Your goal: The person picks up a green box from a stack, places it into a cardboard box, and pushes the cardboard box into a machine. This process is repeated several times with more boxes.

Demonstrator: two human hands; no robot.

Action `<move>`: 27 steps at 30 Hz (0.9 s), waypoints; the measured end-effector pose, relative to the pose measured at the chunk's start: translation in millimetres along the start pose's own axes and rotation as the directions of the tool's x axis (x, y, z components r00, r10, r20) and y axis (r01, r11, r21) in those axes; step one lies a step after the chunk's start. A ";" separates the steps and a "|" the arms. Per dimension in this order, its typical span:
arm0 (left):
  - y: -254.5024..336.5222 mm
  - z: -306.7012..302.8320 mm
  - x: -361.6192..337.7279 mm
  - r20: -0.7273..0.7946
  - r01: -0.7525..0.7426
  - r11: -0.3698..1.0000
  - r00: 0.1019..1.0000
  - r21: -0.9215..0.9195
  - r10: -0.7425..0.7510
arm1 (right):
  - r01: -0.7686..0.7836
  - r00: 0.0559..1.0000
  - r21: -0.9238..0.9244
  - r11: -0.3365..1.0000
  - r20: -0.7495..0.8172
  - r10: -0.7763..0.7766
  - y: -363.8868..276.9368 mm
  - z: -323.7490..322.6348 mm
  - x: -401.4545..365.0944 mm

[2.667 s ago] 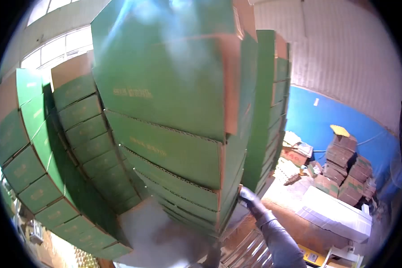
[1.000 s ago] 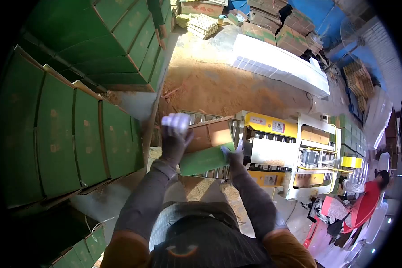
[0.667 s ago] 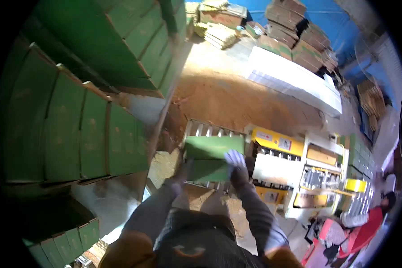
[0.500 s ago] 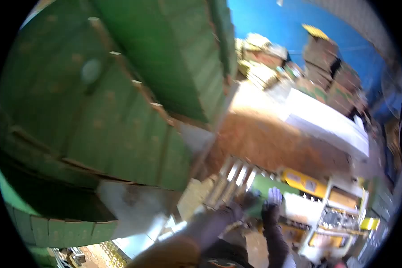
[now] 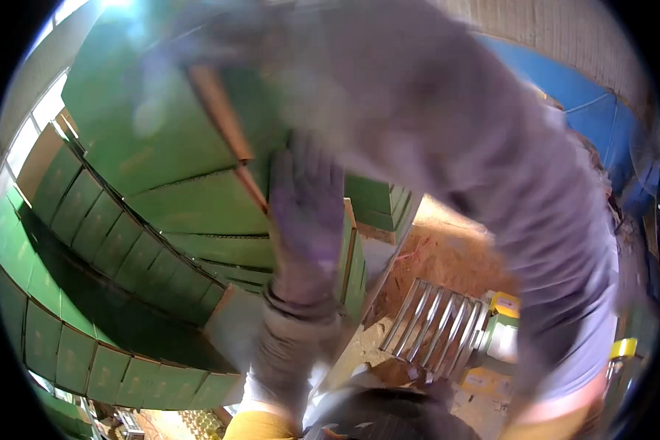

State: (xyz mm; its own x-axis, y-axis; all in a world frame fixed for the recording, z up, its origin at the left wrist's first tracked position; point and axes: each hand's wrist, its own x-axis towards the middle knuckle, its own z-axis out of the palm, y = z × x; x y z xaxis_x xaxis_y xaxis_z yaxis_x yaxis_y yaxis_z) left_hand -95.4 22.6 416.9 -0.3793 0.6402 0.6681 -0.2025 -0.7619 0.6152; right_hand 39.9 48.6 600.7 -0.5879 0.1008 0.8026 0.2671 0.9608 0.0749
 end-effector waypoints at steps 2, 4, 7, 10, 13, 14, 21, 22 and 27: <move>14.4 23.3 2.0 0.018 0.161 0.865 0.985 -0.475 -0.173 | -0.044 0.996 0.121 0.992 -0.073 0.054 24.2 -31.2 -47.3; 15.5 31.4 -2.9 0.030 0.138 0.828 0.989 -0.544 -0.146 | -0.118 0.983 0.265 0.957 -0.106 0.150 49.6 -56.8 -103.6; 8.0 31.9 -19.0 0.157 0.297 0.546 0.944 -0.783 -0.289 | -0.343 0.902 0.553 0.760 -0.032 0.431 75.0 -87.4 -235.8; -49.2 5.7 -59.7 0.320 0.659 0.597 0.748 -0.457 -0.581 | -0.583 0.455 0.784 -0.211 0.531 0.715 49.5 -73.5 -368.6; -158.1 -44.1 -143.0 0.172 0.807 0.582 0.591 -0.102 -0.788 | -0.671 0.260 0.543 -0.505 0.810 0.526 27.0 -1.3 -492.5; -200.9 -67.0 -181.5 0.088 0.840 0.541 0.537 0.028 -0.839 | -0.705 0.268 0.495 -0.508 0.849 0.456 19.9 29.9 -535.6; -251.2 -100.3 -327.6 -0.021 0.525 0.419 0.642 0.740 -0.766 | -0.735 0.170 0.383 -0.559 0.903 0.395 -70.4 149.1 -727.4; -238.7 -89.8 -324.2 0.301 0.128 0.492 0.651 0.861 -0.697 | -0.959 0.248 0.283 -0.007 0.851 0.463 -79.2 144.0 -717.3; -248.3 -46.5 -314.0 0.497 -0.240 0.471 0.060 0.849 -0.866 | -0.912 0.372 0.194 0.362 0.765 0.526 -75.9 137.7 -692.5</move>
State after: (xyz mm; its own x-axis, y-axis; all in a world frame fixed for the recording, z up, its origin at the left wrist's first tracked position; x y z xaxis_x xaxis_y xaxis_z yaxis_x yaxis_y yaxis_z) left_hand 32.0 6.2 35.0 0.6014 0.7466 -0.2844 0.7620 -0.4291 0.4850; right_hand 321.6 -58.5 -42.3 -0.6623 0.7404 -0.1152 0.4844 0.3057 -0.8197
